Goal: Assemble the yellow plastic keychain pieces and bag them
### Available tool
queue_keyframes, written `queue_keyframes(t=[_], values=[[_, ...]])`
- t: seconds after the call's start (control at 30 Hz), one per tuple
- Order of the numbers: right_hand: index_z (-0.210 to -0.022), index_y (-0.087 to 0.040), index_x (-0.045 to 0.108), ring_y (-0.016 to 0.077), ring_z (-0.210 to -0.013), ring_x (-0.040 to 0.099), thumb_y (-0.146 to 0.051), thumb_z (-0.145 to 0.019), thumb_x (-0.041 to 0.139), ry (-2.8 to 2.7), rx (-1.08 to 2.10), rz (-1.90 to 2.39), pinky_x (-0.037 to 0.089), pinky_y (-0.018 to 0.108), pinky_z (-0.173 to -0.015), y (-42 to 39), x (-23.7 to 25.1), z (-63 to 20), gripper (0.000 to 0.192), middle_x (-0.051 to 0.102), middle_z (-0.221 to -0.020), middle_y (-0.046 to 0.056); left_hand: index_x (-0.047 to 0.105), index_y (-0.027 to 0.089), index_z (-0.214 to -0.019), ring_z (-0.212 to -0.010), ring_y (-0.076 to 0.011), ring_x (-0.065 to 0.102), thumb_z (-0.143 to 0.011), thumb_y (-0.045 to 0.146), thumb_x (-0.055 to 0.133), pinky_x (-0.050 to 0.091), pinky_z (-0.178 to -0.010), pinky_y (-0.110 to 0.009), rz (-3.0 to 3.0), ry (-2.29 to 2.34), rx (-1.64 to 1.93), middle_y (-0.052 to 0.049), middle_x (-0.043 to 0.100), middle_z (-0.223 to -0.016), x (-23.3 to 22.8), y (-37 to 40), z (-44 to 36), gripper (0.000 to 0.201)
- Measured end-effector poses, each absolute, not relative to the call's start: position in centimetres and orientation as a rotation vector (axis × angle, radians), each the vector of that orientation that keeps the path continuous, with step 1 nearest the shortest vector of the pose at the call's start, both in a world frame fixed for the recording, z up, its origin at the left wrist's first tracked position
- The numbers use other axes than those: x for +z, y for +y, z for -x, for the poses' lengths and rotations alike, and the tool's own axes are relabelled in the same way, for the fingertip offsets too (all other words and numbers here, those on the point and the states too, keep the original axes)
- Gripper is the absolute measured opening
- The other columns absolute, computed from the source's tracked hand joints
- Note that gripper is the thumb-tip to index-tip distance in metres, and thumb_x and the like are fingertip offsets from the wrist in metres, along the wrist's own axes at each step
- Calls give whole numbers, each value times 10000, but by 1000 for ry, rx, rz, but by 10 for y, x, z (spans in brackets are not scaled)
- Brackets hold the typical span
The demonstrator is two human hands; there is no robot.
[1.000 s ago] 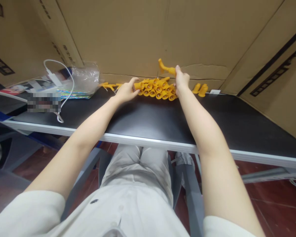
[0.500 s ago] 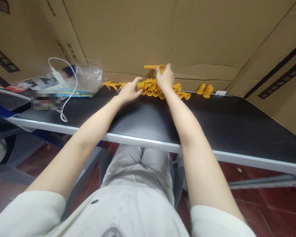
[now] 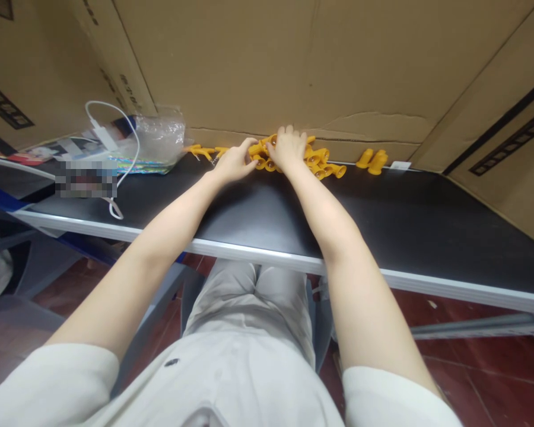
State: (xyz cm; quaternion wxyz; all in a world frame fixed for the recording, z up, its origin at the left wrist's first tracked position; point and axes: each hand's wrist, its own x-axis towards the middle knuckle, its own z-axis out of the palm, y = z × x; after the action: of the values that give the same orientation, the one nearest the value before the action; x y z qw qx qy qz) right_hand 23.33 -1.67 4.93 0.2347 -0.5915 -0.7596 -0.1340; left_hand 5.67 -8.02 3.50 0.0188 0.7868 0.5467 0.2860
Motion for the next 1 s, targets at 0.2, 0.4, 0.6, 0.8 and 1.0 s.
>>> queue_keyframes(t=[0.2,0.4,0.6,0.8,1.0], values=[[-1488,-32,627,514,-1498,517,-487,-1192,422,-2168,-434,1528,321,775,-1247,-25,51,-229,580,582,-1562,326,565,204,-1646,-1051,-268,792,-976,218,620,597,-1012,-369,-2460,1668,932,-80,841,-1047,32,-75,-54,672],[-1428,-52,678,503,-1496,548,-441,-1155,592,-2209,-390,1548,302,791,-1266,-24,57,-227,483,656,-1514,291,584,191,-1622,-1098,-278,777,-988,230,607,586,-1040,-374,-2450,1691,903,-93,839,-1079,33,-77,-55,635],[-1442,-46,701,496,-1534,597,-217,-991,875,-2352,50,1823,402,655,-1314,-32,110,-239,513,632,-1619,302,632,206,-1566,-1140,-283,764,-1006,238,627,571,-1054,-376,-2449,1697,886,-101,837,-1126,34,-80,-55,561],[-1236,-25,767,302,-1363,757,-203,-1068,733,-2211,501,1868,504,500,-1195,-38,164,-294,247,752,-1467,216,645,194,-1549,-1172,-305,761,-1016,259,626,566,-1078,-410,-2440,1717,859,-137,844,-1163,36,-82,-56,538],[-976,37,773,227,-1276,792,-193,-1077,651,-1840,495,2023,540,378,-999,-44,175,-367,279,821,-1280,154,668,208,-1505,-1111,-289,781,-1013,257,615,576,-1041,-397,-2474,1651,893,-107,861,-1120,29,-73,-53,498]])
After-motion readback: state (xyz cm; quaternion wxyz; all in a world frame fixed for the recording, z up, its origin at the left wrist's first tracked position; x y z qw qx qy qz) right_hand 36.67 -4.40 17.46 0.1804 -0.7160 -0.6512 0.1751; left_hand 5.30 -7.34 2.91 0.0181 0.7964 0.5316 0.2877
